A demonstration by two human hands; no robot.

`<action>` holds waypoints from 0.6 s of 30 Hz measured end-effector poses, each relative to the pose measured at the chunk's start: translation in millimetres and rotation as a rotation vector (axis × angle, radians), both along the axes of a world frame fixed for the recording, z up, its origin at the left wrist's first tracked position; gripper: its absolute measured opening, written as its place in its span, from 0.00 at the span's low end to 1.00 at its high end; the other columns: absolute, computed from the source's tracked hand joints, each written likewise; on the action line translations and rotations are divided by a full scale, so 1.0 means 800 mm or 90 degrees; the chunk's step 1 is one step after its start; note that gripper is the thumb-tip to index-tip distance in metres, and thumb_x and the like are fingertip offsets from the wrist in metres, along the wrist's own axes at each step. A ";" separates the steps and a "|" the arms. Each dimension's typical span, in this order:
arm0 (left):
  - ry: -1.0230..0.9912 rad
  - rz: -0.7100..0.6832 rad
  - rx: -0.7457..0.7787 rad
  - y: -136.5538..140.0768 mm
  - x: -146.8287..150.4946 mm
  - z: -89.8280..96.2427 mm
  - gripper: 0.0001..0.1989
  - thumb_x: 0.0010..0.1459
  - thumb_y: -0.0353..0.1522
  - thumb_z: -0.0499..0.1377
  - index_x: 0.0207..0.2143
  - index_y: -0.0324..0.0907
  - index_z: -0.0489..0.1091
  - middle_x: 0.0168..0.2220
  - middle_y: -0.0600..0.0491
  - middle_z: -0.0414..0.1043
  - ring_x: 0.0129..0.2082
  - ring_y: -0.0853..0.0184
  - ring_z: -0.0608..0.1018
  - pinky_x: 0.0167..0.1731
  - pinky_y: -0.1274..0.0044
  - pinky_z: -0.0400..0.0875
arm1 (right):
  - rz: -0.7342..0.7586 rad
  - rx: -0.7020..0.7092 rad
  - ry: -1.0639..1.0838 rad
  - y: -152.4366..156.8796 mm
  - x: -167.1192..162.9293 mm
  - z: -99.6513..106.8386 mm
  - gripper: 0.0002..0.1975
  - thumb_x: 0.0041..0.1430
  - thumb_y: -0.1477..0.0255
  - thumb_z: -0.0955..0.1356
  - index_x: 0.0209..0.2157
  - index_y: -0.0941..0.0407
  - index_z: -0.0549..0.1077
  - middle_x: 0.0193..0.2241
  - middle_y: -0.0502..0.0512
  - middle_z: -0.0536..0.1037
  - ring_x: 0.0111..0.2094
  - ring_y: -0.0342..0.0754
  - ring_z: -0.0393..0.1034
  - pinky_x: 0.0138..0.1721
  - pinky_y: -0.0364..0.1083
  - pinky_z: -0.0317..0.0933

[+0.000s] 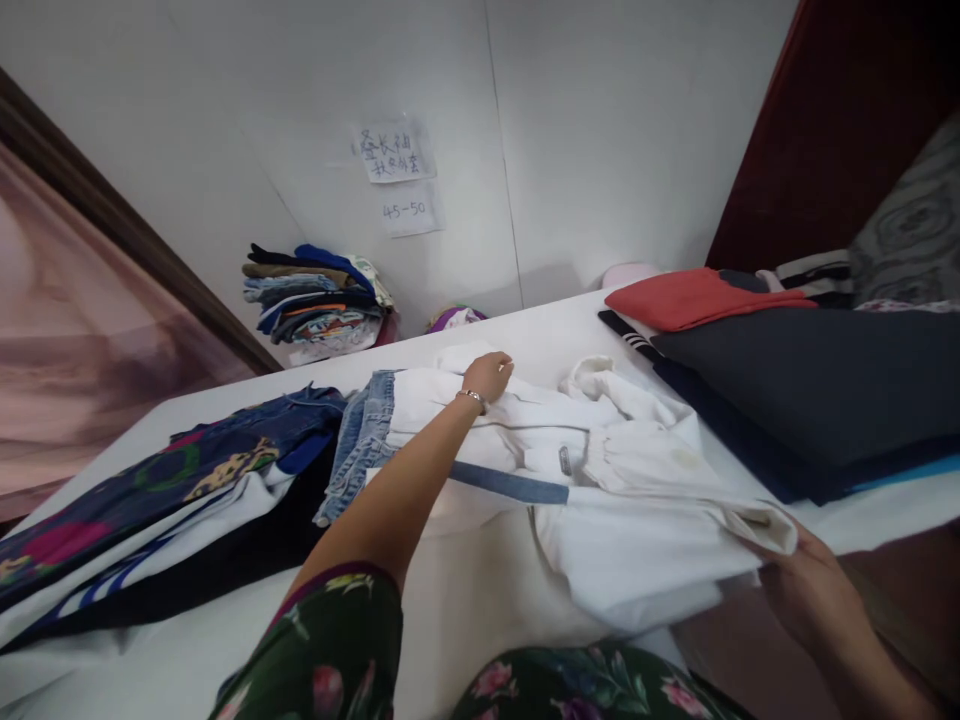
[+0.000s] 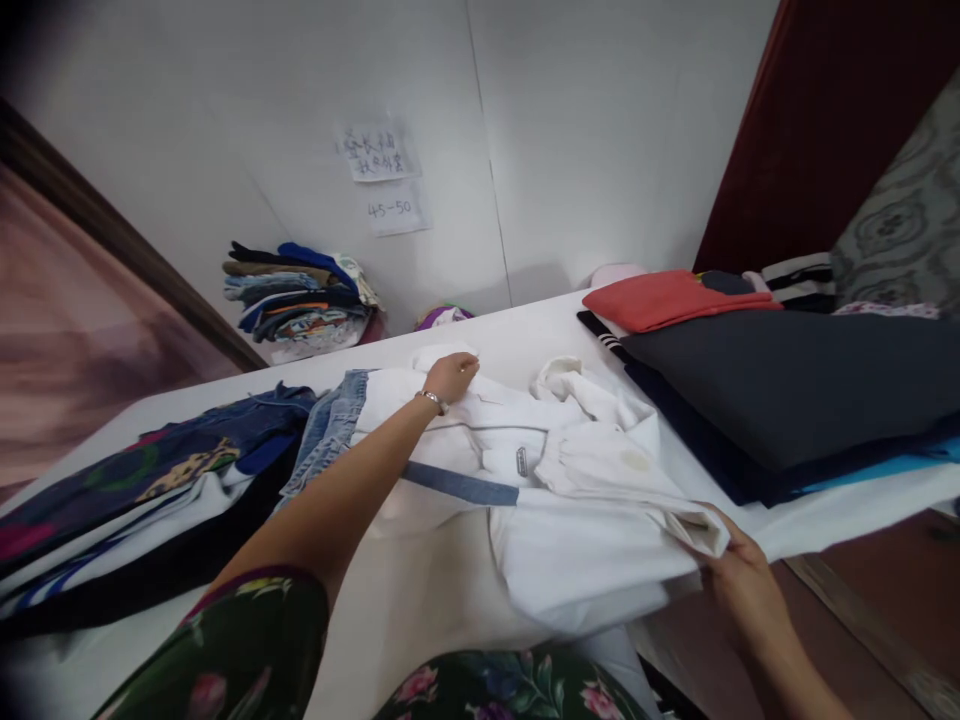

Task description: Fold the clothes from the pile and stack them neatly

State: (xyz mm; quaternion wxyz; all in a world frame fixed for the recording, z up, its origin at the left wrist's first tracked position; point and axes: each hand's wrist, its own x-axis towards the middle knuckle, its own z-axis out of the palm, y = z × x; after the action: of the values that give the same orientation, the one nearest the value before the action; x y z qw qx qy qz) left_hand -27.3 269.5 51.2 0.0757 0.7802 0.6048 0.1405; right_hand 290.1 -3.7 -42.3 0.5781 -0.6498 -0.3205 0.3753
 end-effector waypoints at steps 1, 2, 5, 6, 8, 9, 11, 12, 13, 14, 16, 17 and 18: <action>0.022 -0.004 -0.015 0.014 0.001 -0.009 0.18 0.62 0.35 0.48 0.51 0.42 0.68 0.54 0.50 0.69 0.52 0.64 0.71 0.50 0.75 0.64 | 0.009 -0.032 0.012 0.001 0.004 -0.008 0.18 0.34 0.63 0.74 0.32 0.51 0.78 0.30 0.54 0.80 0.32 0.57 0.74 0.32 0.47 0.68; 0.039 -0.011 -0.033 0.025 0.002 -0.018 0.19 0.62 0.35 0.49 0.53 0.41 0.66 0.57 0.49 0.65 0.55 0.63 0.69 0.53 0.74 0.62 | 0.026 -0.058 0.020 0.001 0.006 -0.014 0.20 0.34 0.63 0.75 0.35 0.51 0.78 0.34 0.54 0.80 0.37 0.58 0.74 0.36 0.48 0.68; 0.107 -0.043 -0.105 0.046 0.010 -0.043 0.24 0.58 0.36 0.56 0.57 0.42 0.61 0.63 0.47 0.55 0.60 0.61 0.62 0.56 0.73 0.58 | 0.080 -0.118 0.047 0.000 0.007 -0.015 0.34 0.35 0.64 0.76 0.50 0.46 0.72 0.47 0.49 0.77 0.51 0.57 0.68 0.47 0.46 0.65; 0.130 -0.053 -0.135 0.051 0.012 -0.049 0.27 0.56 0.36 0.59 0.58 0.42 0.60 0.63 0.46 0.55 0.60 0.60 0.62 0.56 0.72 0.59 | 0.095 -0.131 0.073 -0.001 0.004 -0.010 0.39 0.36 0.64 0.76 0.55 0.43 0.67 0.52 0.46 0.74 0.53 0.55 0.66 0.48 0.45 0.64; 0.174 -0.063 -0.189 0.058 0.015 -0.059 0.30 0.53 0.38 0.62 0.57 0.42 0.61 0.61 0.45 0.58 0.58 0.57 0.65 0.54 0.68 0.62 | 0.123 -0.160 0.156 -0.001 -0.006 0.001 0.45 0.39 0.64 0.76 0.60 0.37 0.58 0.57 0.43 0.68 0.54 0.53 0.66 0.45 0.45 0.66; 0.194 -0.063 -0.212 0.061 0.016 -0.061 0.28 0.54 0.39 0.62 0.56 0.42 0.61 0.59 0.44 0.61 0.55 0.57 0.67 0.52 0.66 0.65 | 0.128 -0.168 0.202 0.001 -0.013 0.006 0.45 0.41 0.64 0.76 0.60 0.36 0.56 0.58 0.43 0.66 0.53 0.53 0.67 0.44 0.45 0.67; 0.229 -0.056 -0.248 0.064 0.018 -0.062 0.22 0.58 0.39 0.58 0.53 0.41 0.63 0.54 0.45 0.65 0.50 0.59 0.71 0.47 0.63 0.69 | 0.121 -0.163 0.288 0.007 -0.027 0.012 0.44 0.43 0.64 0.75 0.60 0.37 0.56 0.57 0.44 0.68 0.50 0.52 0.70 0.42 0.45 0.68; 0.244 -0.051 -0.261 0.064 0.019 -0.061 0.20 0.60 0.38 0.57 0.52 0.40 0.64 0.52 0.46 0.66 0.47 0.61 0.72 0.45 0.63 0.70 | 0.114 -0.150 0.325 0.012 -0.035 0.013 0.43 0.43 0.64 0.75 0.60 0.38 0.57 0.56 0.45 0.69 0.49 0.52 0.71 0.43 0.45 0.68; 0.256 -0.045 -0.271 0.062 0.020 -0.058 0.19 0.61 0.38 0.56 0.52 0.40 0.65 0.51 0.47 0.67 0.46 0.62 0.73 0.44 0.63 0.71 | 0.104 -0.132 0.356 0.017 -0.041 0.013 0.42 0.43 0.65 0.75 0.60 0.40 0.58 0.54 0.46 0.72 0.48 0.52 0.71 0.43 0.45 0.68; 0.265 -0.038 -0.275 0.060 0.020 -0.054 0.18 0.60 0.38 0.56 0.51 0.40 0.65 0.50 0.47 0.67 0.45 0.63 0.73 0.43 0.64 0.71 | 0.091 -0.112 0.379 0.023 -0.047 0.011 0.41 0.43 0.66 0.75 0.59 0.42 0.60 0.52 0.47 0.74 0.47 0.52 0.72 0.44 0.46 0.68; 0.271 -0.018 -0.259 0.054 0.017 -0.044 0.17 0.59 0.38 0.57 0.48 0.40 0.67 0.49 0.47 0.69 0.46 0.61 0.73 0.44 0.65 0.71 | 0.076 -0.088 0.404 0.035 -0.055 0.007 0.38 0.41 0.68 0.76 0.56 0.46 0.65 0.47 0.49 0.77 0.45 0.52 0.73 0.45 0.47 0.68; 0.267 -0.004 -0.237 0.050 0.014 -0.038 0.16 0.58 0.39 0.58 0.47 0.41 0.68 0.49 0.46 0.70 0.47 0.60 0.73 0.45 0.66 0.70 | 0.078 -0.081 0.407 0.039 -0.057 0.005 0.37 0.39 0.70 0.76 0.54 0.48 0.67 0.45 0.50 0.78 0.44 0.53 0.74 0.46 0.47 0.68; 0.260 0.012 -0.206 0.047 0.010 -0.029 0.16 0.58 0.39 0.57 0.47 0.43 0.69 0.50 0.46 0.70 0.49 0.59 0.73 0.46 0.67 0.69 | 0.084 -0.080 0.407 0.043 -0.056 0.004 0.35 0.38 0.71 0.76 0.51 0.50 0.69 0.43 0.51 0.79 0.42 0.54 0.74 0.45 0.48 0.68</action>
State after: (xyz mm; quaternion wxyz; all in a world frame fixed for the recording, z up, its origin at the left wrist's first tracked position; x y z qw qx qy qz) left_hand -19.6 307.1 27.9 0.0746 0.7645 0.6294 -0.1175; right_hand 245.0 31.0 -39.2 0.5825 -0.5115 -0.1408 0.6158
